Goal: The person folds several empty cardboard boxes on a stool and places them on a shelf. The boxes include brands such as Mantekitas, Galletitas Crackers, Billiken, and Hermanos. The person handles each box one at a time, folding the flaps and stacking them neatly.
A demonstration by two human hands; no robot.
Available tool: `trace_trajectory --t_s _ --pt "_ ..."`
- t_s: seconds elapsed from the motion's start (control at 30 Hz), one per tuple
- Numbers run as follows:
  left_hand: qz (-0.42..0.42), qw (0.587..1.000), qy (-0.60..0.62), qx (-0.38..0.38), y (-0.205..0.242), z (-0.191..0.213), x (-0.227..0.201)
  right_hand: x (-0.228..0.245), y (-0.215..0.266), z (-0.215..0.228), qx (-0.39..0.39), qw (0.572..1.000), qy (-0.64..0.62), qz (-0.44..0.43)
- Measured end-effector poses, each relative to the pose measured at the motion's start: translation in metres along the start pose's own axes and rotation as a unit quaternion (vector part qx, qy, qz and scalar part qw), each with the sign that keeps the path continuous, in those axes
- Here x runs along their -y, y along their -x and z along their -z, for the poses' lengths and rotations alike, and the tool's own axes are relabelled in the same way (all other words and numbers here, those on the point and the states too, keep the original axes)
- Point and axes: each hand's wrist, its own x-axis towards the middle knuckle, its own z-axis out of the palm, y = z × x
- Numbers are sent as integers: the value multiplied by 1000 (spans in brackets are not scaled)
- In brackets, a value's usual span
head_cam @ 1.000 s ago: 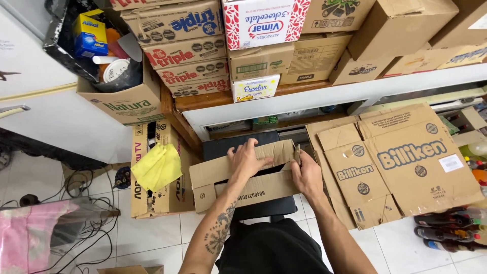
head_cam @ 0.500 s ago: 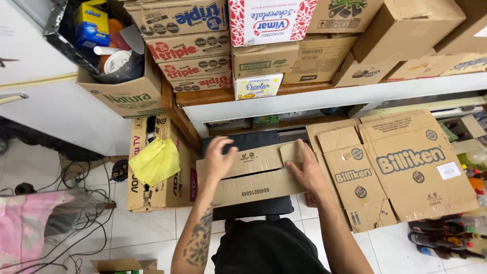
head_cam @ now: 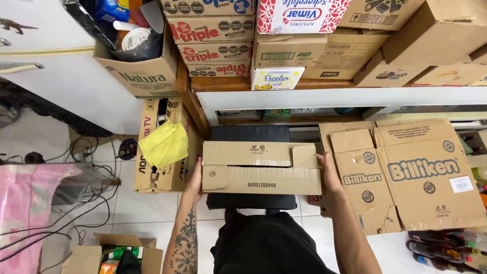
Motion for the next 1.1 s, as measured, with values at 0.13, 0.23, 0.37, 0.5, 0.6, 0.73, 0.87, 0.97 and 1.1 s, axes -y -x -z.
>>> trace_trajectory --t_s 0.13,0.23,0.37,0.5,0.6,0.73,0.87,0.97,1.1 --pt "-41 999 6 17 54 -5 -37 5 -11 4 15 1000 15 21" --pt "-66 997 7 24 11 14 -30 -35 -65 29 -34 998 -42 -23" --pt "-106 994 19 38 -31 37 2 -53 -97 43 -21 997 -70 -24" --pt "-111 990 62 54 -6 19 -3 -71 -123 68 -4 994 -102 -27" --pt "-110 986 114 51 -125 70 78 -89 -139 87 8 992 -121 -33" --pt "-100 985 136 40 -83 43 51 -87 -124 70 25 991 -131 32" --pt "-124 984 120 50 -59 26 22 -93 -125 71 36 989 -127 71" --pt "-149 981 111 47 -70 23 24 -111 -133 80 26 984 -141 106" --pt "-187 971 139 44 -136 40 67 -186 -194 134 -19 953 212 214"
